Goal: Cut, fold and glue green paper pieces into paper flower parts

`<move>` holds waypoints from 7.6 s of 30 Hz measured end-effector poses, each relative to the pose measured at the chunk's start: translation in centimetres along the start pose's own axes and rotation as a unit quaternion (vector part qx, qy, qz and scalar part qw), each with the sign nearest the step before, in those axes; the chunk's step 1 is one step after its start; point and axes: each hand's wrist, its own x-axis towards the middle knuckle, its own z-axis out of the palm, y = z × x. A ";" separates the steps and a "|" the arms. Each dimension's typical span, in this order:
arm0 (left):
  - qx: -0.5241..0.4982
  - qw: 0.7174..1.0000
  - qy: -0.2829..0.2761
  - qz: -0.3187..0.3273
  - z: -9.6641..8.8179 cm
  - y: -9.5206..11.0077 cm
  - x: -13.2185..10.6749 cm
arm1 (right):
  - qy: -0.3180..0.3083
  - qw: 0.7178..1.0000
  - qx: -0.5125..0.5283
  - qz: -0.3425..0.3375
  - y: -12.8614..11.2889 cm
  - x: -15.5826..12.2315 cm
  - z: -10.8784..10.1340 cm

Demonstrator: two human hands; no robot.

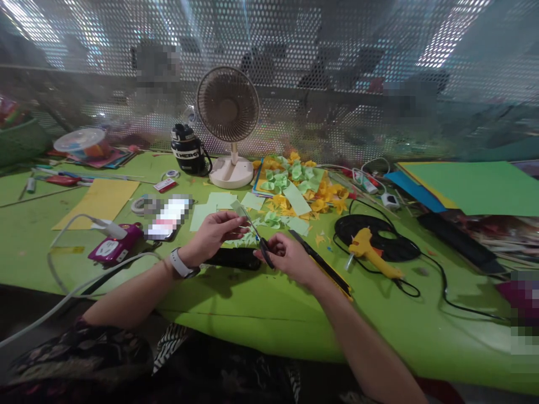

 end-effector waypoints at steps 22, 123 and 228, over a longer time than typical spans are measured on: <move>-0.016 0.999 -0.024 -0.028 -0.1 0.3 0.1 | -0.010 0.999 -0.030 -0.026 0.4 0.1 -0.1; 0.130 0.984 -0.104 0.060 -1.0 0.2 0.9 | -0.003 1.000 0.000 -0.014 0.2 0.0 0.4; 0.064 0.997 0.028 0.011 -1.9 0.2 2.2 | 0.115 0.991 -0.058 -0.036 0.7 1.1 -1.4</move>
